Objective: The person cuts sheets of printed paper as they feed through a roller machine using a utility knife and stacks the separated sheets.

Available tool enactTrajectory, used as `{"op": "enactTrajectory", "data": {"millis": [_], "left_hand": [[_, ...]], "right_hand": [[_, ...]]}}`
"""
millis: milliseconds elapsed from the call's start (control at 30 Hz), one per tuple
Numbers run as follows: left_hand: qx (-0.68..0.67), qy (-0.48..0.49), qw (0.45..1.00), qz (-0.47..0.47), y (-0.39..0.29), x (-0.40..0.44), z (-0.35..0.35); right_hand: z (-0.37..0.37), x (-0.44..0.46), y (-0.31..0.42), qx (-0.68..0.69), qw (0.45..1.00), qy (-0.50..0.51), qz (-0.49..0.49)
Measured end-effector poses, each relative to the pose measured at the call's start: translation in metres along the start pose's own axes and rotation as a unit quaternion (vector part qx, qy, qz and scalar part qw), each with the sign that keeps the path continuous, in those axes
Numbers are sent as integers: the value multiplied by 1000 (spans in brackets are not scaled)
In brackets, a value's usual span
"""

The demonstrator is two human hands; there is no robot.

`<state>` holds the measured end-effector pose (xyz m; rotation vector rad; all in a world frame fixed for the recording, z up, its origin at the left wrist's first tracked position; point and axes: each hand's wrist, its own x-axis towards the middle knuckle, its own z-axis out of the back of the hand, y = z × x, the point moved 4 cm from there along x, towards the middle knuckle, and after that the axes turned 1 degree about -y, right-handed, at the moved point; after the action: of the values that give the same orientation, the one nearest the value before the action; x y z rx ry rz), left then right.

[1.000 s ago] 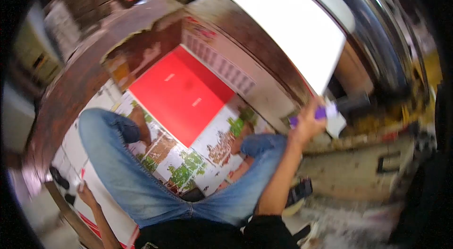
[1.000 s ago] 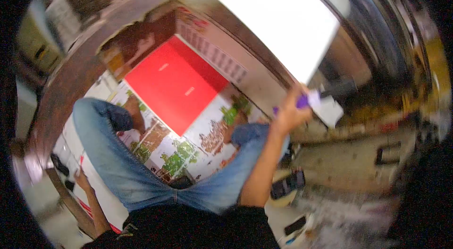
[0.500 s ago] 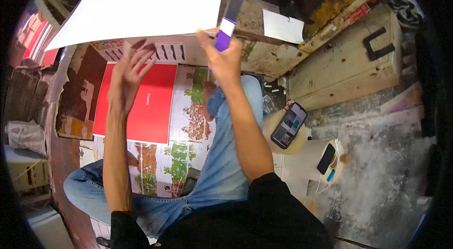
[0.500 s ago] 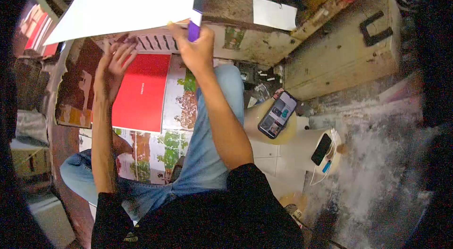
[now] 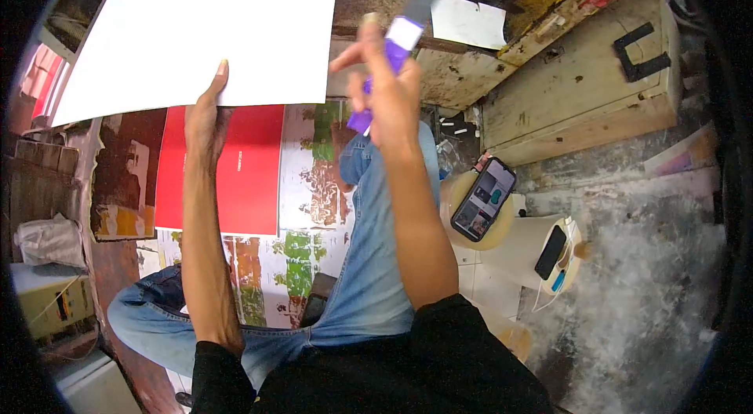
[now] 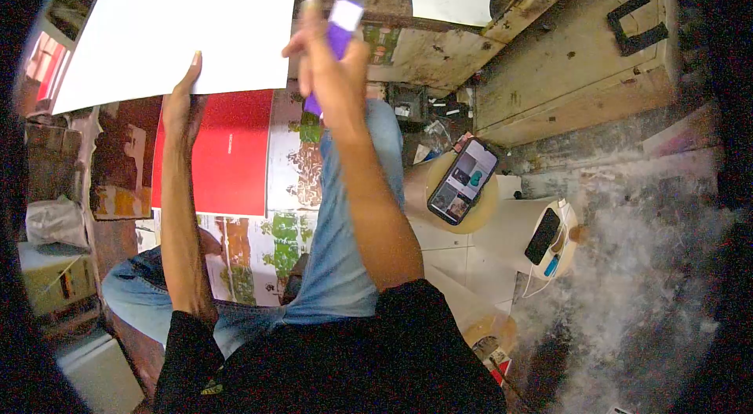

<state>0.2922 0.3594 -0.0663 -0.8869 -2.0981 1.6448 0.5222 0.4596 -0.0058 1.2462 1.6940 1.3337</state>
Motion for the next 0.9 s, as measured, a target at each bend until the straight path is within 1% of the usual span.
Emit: {"op": "enactTrajectory", "data": {"millis": [33, 67, 133, 233, 333, 367, 400, 433, 467, 533, 633, 667, 733, 833, 900], "left_hand": [[9, 3, 1000, 1, 9, 6, 3], [7, 2, 1000, 1, 11, 6, 2], [-27, 35, 999, -10, 14, 2, 0], [-11, 36, 999, -1, 15, 0, -1], [-10, 18, 1000, 1, 21, 2, 5], [-7, 16, 1000, -5, 23, 5, 9], [14, 13, 999, -32, 25, 8, 11], [35, 10, 998, -55, 28, 10, 14], [36, 10, 998, -54, 24, 6, 12], [25, 18, 1000, -6, 22, -4, 6], [41, 18, 999, -18, 18, -9, 2], [42, 16, 999, -17, 19, -9, 3], [29, 15, 999, -3, 22, -9, 4], [35, -3, 999, 19, 18, -16, 4], [28, 4, 999, 22, 20, -16, 6]], "right_hand": [[7, 4, 1, 7, 998, -54, 12], [11, 7, 1, 55, 995, -75, 20], [15, 9, -5, 99, 991, -86, -22], [-1, 7, -10, 87, 995, -43, -32], [-22, 0, -9, -7, 999, -34, -19], [-28, -2, -7, -34, 999, -19, 5], [-35, -3, -7, -29, 999, -17, 7], [-41, -5, -6, -23, 999, -13, 29], [-46, -7, -4, -18, 999, -12, 50], [-51, -9, -5, -14, 999, -8, 41], [-63, -11, -7, -25, 999, 43, 20], [-65, -10, -9, -25, 999, 43, 18], [-70, -10, -14, -59, 994, 86, -1], [-76, -10, -16, -66, 993, 96, 5], [-78, -11, -16, -63, 993, 102, 6]]}}
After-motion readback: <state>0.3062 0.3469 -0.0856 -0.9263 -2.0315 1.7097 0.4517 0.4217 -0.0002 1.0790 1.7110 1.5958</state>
